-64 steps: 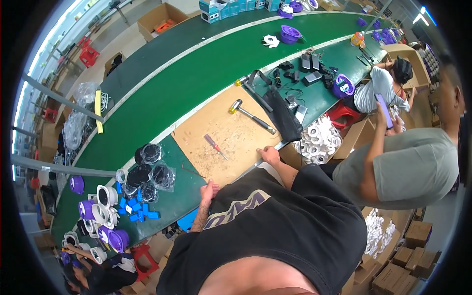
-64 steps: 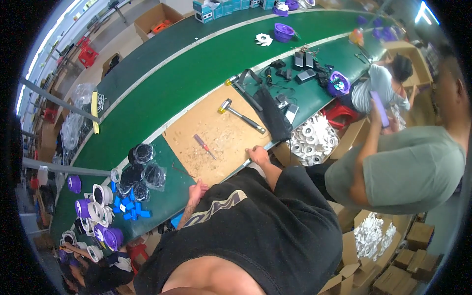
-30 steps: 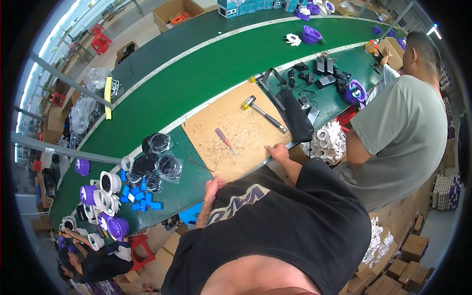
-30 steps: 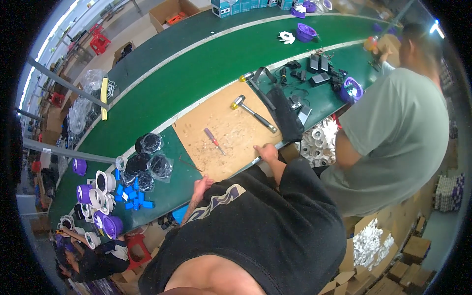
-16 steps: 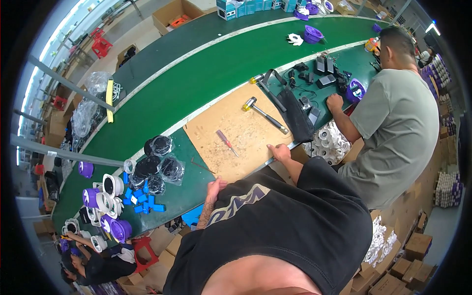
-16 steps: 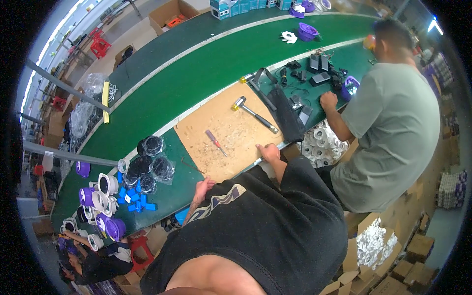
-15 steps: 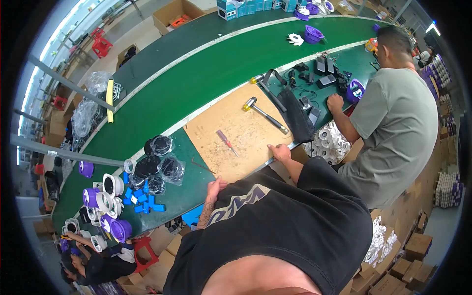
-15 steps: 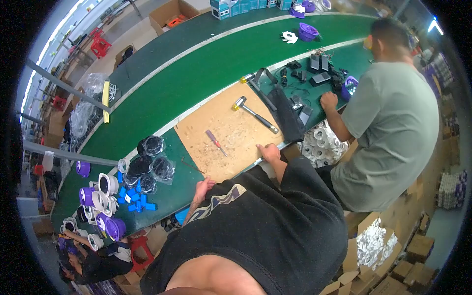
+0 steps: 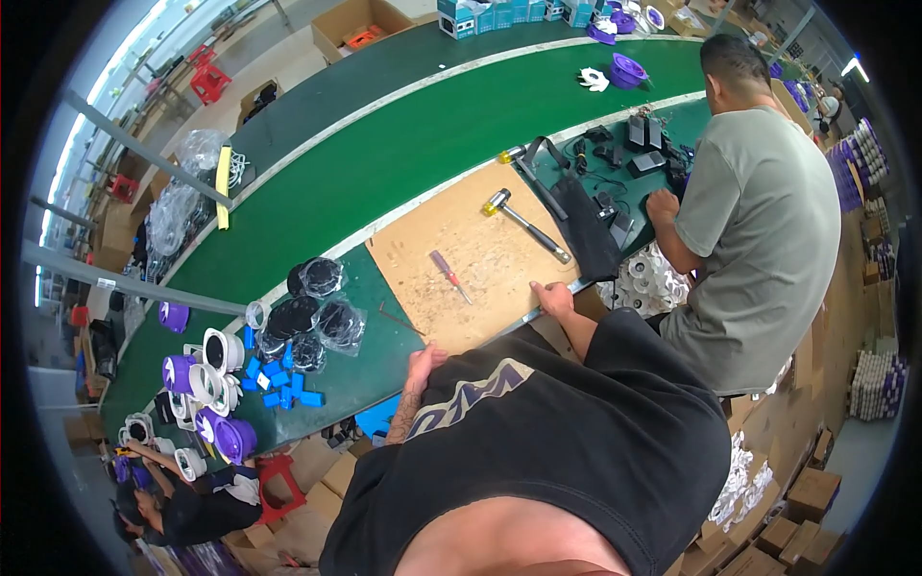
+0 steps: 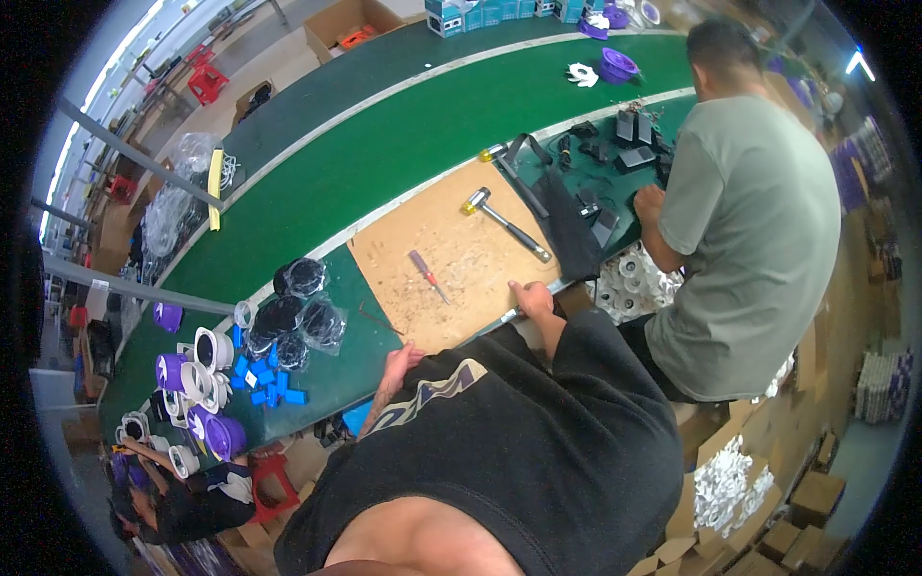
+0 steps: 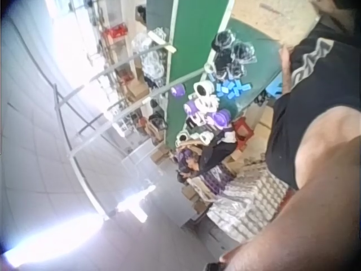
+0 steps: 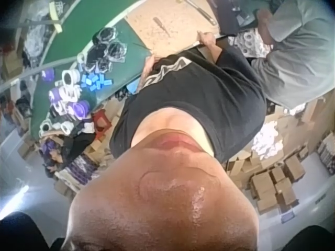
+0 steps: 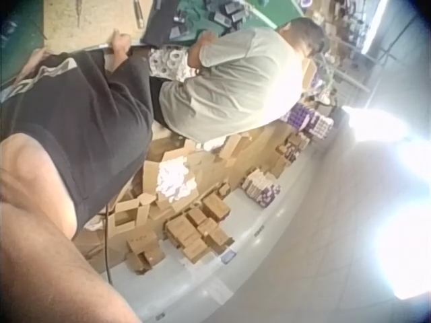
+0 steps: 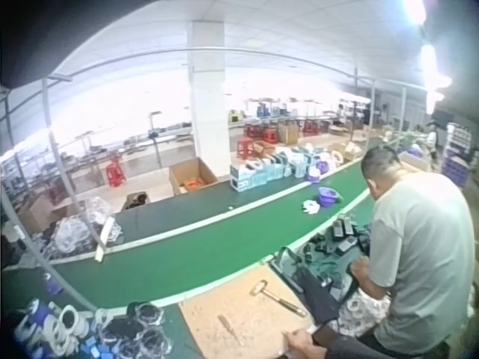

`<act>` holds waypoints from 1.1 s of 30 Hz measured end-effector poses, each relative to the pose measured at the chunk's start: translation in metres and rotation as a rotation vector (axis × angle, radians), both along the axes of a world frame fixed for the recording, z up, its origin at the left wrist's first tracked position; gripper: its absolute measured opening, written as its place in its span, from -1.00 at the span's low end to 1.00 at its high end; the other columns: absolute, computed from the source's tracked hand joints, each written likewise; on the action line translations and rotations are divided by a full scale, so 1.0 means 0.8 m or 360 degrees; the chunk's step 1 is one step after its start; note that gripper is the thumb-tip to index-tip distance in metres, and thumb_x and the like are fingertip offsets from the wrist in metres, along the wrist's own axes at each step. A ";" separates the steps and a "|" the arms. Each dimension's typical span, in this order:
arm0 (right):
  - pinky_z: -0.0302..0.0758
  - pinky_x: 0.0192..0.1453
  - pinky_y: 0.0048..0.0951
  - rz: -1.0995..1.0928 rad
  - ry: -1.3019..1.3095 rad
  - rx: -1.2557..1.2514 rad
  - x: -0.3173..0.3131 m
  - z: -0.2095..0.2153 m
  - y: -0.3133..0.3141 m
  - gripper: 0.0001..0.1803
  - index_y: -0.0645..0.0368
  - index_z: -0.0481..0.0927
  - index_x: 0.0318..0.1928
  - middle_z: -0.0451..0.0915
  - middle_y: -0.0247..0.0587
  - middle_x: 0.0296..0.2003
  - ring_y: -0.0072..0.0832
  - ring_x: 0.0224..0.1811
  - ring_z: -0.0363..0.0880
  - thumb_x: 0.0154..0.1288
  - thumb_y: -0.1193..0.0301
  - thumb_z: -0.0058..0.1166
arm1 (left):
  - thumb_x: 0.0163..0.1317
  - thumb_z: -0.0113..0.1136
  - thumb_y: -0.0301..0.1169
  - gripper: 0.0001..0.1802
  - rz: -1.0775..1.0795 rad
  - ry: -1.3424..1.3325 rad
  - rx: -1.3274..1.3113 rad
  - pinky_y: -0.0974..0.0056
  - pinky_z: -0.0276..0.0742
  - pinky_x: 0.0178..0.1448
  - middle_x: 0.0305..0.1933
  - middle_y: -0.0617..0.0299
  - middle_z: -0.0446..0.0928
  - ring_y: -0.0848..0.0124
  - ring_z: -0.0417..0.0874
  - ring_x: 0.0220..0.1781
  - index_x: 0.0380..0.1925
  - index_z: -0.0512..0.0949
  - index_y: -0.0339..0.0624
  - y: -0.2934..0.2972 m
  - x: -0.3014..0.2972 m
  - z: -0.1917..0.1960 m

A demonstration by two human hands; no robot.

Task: The person assembles electronic components and plastic inserts into purple plastic housings by hammering them together on a wooden work surface.

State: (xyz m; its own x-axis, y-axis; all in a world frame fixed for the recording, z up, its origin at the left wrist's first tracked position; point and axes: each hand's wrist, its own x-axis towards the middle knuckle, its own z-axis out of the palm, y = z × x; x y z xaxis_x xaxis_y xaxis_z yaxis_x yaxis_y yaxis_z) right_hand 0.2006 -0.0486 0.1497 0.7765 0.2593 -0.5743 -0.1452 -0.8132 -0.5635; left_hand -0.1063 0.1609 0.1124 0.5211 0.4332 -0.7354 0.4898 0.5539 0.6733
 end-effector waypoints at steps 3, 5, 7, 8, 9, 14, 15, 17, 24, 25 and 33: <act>0.55 -0.48 -0.42 -0.0017 0.0022 0.0005 0.000 0.001 0.000 -0.42 0.35 0.60 -0.50 0.57 -0.14 -0.65 -0.41 -0.66 0.59 0.17 -0.04 0.11 | 0.31 0.03 -0.12 -0.53 0.0002 0.0002 0.0002 0.29 0.60 -0.19 -0.35 0.01 0.65 0.27 0.68 -0.34 -0.36 0.60 -0.41 -0.001 0.001 -0.001; 0.56 -0.51 -0.43 -0.0017 0.0004 0.0042 0.000 -0.005 -0.003 -0.43 0.36 0.60 -0.50 0.56 -0.16 -0.66 -0.42 -0.67 0.58 0.17 -0.03 0.12 | 0.31 0.03 -0.12 -0.53 -0.0007 0.0012 0.0014 0.29 0.60 -0.18 -0.35 0.01 0.65 0.27 0.68 -0.34 -0.37 0.60 -0.41 -0.001 0.001 -0.002; 0.56 -0.51 -0.44 -0.0023 0.0005 0.0051 0.001 -0.007 -0.003 -0.42 0.36 0.60 -0.50 0.56 -0.16 -0.66 -0.43 -0.67 0.58 0.17 -0.03 0.12 | 0.31 0.03 -0.11 -0.52 -0.0015 0.0001 0.0014 0.29 0.60 -0.18 -0.35 0.00 0.64 0.27 0.68 -0.34 -0.37 0.60 -0.42 -0.001 0.001 -0.004; 0.57 -0.51 -0.45 -0.0030 0.0008 0.0058 0.000 -0.006 -0.003 -0.42 0.36 0.60 -0.49 0.56 -0.17 -0.66 -0.44 -0.67 0.58 0.17 -0.03 0.12 | 0.31 0.03 -0.11 -0.52 -0.0013 0.0002 0.0015 0.29 0.60 -0.18 -0.35 0.00 0.64 0.27 0.68 -0.34 -0.37 0.60 -0.42 -0.001 0.000 -0.005; 0.57 -0.51 -0.45 -0.0028 0.0008 0.0060 0.000 -0.005 -0.003 -0.42 0.36 0.60 -0.49 0.56 -0.17 -0.66 -0.44 -0.67 0.58 0.17 -0.03 0.12 | 0.31 0.03 -0.11 -0.52 -0.0015 0.0000 -0.0003 0.29 0.60 -0.18 -0.35 -0.01 0.64 0.27 0.68 -0.34 -0.37 0.60 -0.42 0.000 -0.001 -0.006; 0.56 -0.52 -0.44 -0.0042 0.0038 0.0043 -0.001 -0.002 -0.002 -0.43 0.37 0.60 -0.48 0.55 -0.16 -0.66 -0.43 -0.67 0.58 0.19 -0.02 0.12 | 0.31 0.03 -0.11 -0.52 -0.0021 -0.0007 -0.0004 0.28 0.60 -0.17 -0.36 -0.02 0.64 0.26 0.68 -0.34 -0.37 0.60 -0.42 -0.001 0.000 -0.005; 0.56 -0.52 -0.44 -0.0043 0.0040 0.0043 -0.001 -0.003 -0.003 -0.43 0.37 0.60 -0.48 0.55 -0.16 -0.66 -0.43 -0.67 0.58 0.19 -0.02 0.12 | 0.31 0.03 -0.11 -0.52 -0.0014 -0.0009 -0.0008 0.28 0.60 -0.17 -0.36 -0.02 0.64 0.26 0.68 -0.33 -0.37 0.60 -0.42 -0.001 0.000 -0.004; 0.51 -0.39 -0.38 -0.0067 0.0054 0.0025 -0.001 -0.001 -0.001 -0.42 0.29 0.60 -0.54 0.58 -0.17 -0.65 -0.42 -0.64 0.59 0.20 -0.06 0.06 | 0.31 0.03 -0.11 -0.52 0.0002 -0.0006 -0.0011 0.27 0.60 -0.17 -0.36 -0.02 0.64 0.26 0.68 -0.33 -0.37 0.60 -0.42 -0.001 0.000 -0.004; 0.53 -0.54 -0.44 -0.0073 0.0015 0.0120 0.000 -0.009 -0.003 -0.43 0.38 0.60 -0.51 0.53 -0.17 -0.69 -0.44 -0.68 0.55 0.20 0.00 0.11 | 0.32 0.02 -0.11 -0.51 -0.0010 0.0000 0.0012 0.27 0.60 -0.16 -0.35 -0.02 0.64 0.25 0.68 -0.33 -0.35 0.60 -0.43 -0.001 0.002 -0.001; 0.53 -0.54 -0.44 -0.0070 0.0005 0.0126 -0.001 -0.009 -0.003 -0.43 0.38 0.59 -0.52 0.52 -0.17 -0.69 -0.44 -0.69 0.55 0.20 0.00 0.11 | 0.32 0.01 -0.11 -0.51 -0.0017 0.0014 0.0016 0.27 0.60 -0.16 -0.35 -0.02 0.64 0.25 0.68 -0.33 -0.35 0.60 -0.44 -0.001 0.002 -0.001; 0.50 -0.58 -0.43 -0.0070 -0.0022 0.0147 0.000 -0.017 -0.005 -0.43 0.35 0.57 -0.56 0.51 -0.17 -0.71 -0.44 -0.71 0.53 0.20 0.00 0.11 | 0.32 0.01 -0.12 -0.51 -0.0030 0.0009 0.0015 0.28 0.60 -0.17 -0.35 -0.01 0.65 0.25 0.69 -0.33 -0.34 0.60 -0.44 -0.001 0.001 0.001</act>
State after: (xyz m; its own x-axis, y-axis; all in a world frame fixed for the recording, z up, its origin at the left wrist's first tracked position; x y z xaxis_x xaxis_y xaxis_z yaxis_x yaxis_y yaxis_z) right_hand 0.2005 -0.0523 0.1365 0.7961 0.2760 -0.5386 -0.1715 -0.7506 -0.6381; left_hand -0.1054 0.1603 0.1135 0.5253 0.4303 -0.7341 0.5037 0.5381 0.6758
